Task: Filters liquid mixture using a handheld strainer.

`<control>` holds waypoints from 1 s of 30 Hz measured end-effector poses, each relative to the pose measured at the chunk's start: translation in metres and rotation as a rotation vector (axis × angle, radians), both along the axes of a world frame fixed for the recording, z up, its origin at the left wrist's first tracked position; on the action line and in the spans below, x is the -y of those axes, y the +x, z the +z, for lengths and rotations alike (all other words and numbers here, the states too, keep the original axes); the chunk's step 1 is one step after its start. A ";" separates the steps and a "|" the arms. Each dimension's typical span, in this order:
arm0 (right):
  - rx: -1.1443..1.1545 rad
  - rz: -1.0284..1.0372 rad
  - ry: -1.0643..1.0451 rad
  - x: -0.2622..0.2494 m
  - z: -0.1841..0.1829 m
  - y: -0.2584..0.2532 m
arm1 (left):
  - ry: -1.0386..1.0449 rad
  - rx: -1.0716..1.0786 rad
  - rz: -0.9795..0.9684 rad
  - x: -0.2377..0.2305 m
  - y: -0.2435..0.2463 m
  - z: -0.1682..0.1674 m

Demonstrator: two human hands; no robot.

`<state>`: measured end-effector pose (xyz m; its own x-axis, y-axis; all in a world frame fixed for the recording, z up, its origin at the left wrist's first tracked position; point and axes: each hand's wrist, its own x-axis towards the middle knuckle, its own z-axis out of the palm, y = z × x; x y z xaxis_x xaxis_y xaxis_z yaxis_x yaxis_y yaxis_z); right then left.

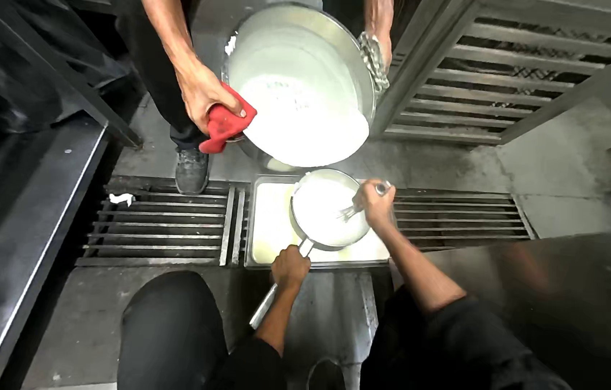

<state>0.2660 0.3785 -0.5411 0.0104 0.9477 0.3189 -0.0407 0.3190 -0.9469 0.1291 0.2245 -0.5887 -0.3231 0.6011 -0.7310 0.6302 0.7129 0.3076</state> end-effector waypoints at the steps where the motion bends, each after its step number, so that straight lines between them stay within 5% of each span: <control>1: 0.018 -0.018 0.020 -0.012 0.012 0.004 | 0.002 0.000 0.001 -0.002 0.000 0.000; 4: -0.226 -0.139 0.001 -0.031 0.023 0.005 | 0.006 -0.010 0.007 -0.006 -0.003 0.002; 6: -0.181 -0.099 -0.049 -0.020 -0.001 0.017 | 0.011 -0.013 0.008 -0.004 -0.002 0.001; 10: -0.222 -0.144 0.081 -0.029 0.021 0.013 | 0.012 -0.028 0.009 -0.008 0.001 0.002; 14: -0.062 -0.037 0.030 -0.013 0.005 0.010 | 0.022 -0.038 -0.008 -0.006 0.006 0.003; 17: -0.220 -0.103 0.036 -0.022 0.012 0.001 | 0.017 -0.051 -0.014 -0.009 0.005 0.003; 19: -0.127 -0.044 -0.003 -0.014 -0.002 0.005 | 0.014 -0.061 -0.019 -0.007 0.004 0.002; 24: -0.246 -0.078 0.011 -0.030 0.011 0.008 | 0.013 -0.069 -0.007 -0.010 0.005 0.004; 27: -0.046 0.052 0.010 -0.029 0.008 0.014 | 0.025 -0.065 -0.005 -0.007 0.010 0.003; 30: -0.197 -0.051 0.033 -0.045 0.025 0.001 | 0.019 -0.083 -0.035 -0.009 0.010 0.005</control>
<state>0.2671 0.4235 -0.5162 0.1236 0.9334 0.3369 -0.2072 0.3563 -0.9111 0.1389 0.2335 -0.5839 -0.3606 0.6270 -0.6905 0.6788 0.6841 0.2667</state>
